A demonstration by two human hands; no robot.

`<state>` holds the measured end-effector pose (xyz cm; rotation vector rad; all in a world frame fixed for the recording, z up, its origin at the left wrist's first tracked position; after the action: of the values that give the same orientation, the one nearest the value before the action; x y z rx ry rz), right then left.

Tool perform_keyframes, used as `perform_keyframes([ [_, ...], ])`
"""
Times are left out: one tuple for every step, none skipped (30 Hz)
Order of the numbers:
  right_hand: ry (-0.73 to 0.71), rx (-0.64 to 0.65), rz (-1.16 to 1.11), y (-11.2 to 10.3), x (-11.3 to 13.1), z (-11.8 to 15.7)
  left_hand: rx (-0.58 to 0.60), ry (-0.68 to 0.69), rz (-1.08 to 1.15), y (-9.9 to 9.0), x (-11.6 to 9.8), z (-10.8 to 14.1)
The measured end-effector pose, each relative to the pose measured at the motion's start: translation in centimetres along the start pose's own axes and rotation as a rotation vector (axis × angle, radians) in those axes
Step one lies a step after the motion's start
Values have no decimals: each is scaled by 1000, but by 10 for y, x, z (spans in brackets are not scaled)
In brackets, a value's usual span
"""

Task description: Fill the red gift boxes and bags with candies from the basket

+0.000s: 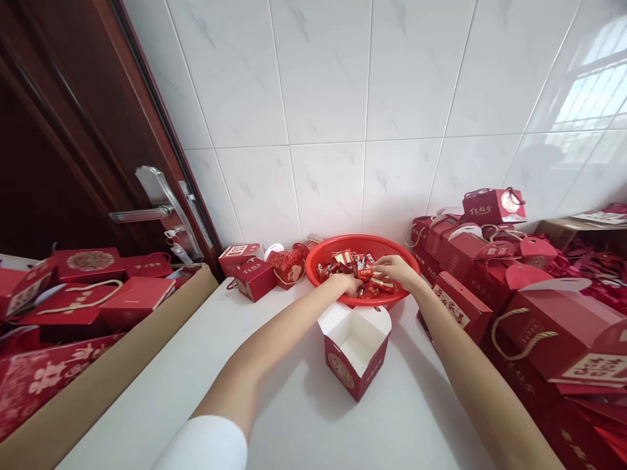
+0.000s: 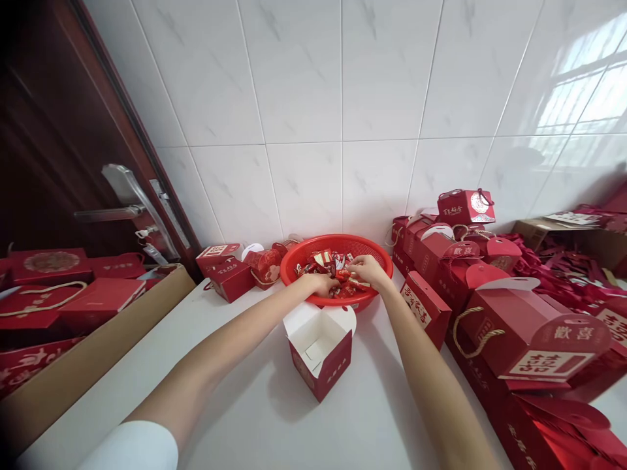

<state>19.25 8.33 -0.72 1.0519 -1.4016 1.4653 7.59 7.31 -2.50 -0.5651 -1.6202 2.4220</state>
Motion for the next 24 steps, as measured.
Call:
perform_keyframes([
  [7,6,-11,0,0,0,-4,4,-15,2,0,-2],
  [5,14,-14,0,0,0,-2,12,-28,4,0,-4],
  [3,22,-15,1,1,-1,6,22,-40,6,1,-5],
  [2,28,-14,2,0,-1,15,35,-50,7,1,-6],
  [-1,33,-15,2,0,-1,23,48,-58,8,1,-6],
  [-3,36,-15,3,0,-1,30,57,-65,9,2,-7],
  [-5,41,-16,3,0,-1,33,63,-70,9,2,-7],
  [-8,46,-16,3,0,-1,33,67,-74,9,2,-7],
  [-10,51,-15,4,-1,-1,29,68,-77,8,2,-8],
  [-10,55,-15,4,-1,-1,25,67,-80,8,2,-9],
  [-11,56,-15,4,-1,-1,19,65,-82,8,2,-10],
  [-12,54,-14,4,-1,-1,12,60,-84,8,2,-11],
  [-14,51,-12,4,-1,-1,6,56,-85,8,2,-11],
  [-17,49,-10,4,-1,0,0,52,-86,8,2,-11],
  [-23,49,-10,4,0,0,-7,50,-85,8,2,-11],
  [-31,50,-10,4,1,1,-15,51,-83,7,2,-10],
  [-41,52,-10,4,2,1,-24,54,-81,7,3,-9],
  [-52,54,-13,5,3,2,-33,60,-80,6,3,-8],
  [-65,54,-18,5,4,3,-39,70,-79,6,3,-6],
  [-75,52,-22,4,5,4,-44,85,-71,5,2,-4],
  [-83,51,-26,4,5,4,-48,105,-52,5,2,-2],
  [-90,53,-28,4,5,4,-58,126,-23,4,1,0],
  [-98,58,-27,5,5,4,-76,150,17,2,-1,1],
  [-104,65,-21,5,5,4,-103,174,69,-1,-2,2],
])
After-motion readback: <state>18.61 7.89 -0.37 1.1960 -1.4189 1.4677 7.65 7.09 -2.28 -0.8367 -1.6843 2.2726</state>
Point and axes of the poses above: each hand's wrist, its own z-axis away from the middle knuckle, its own y-axis out of the palm, x = y × z, the point moved 9 cm from there along -z, towards the middle knuckle, and after that the axes turned 4 degrees about -x, right-handed, at the moved point
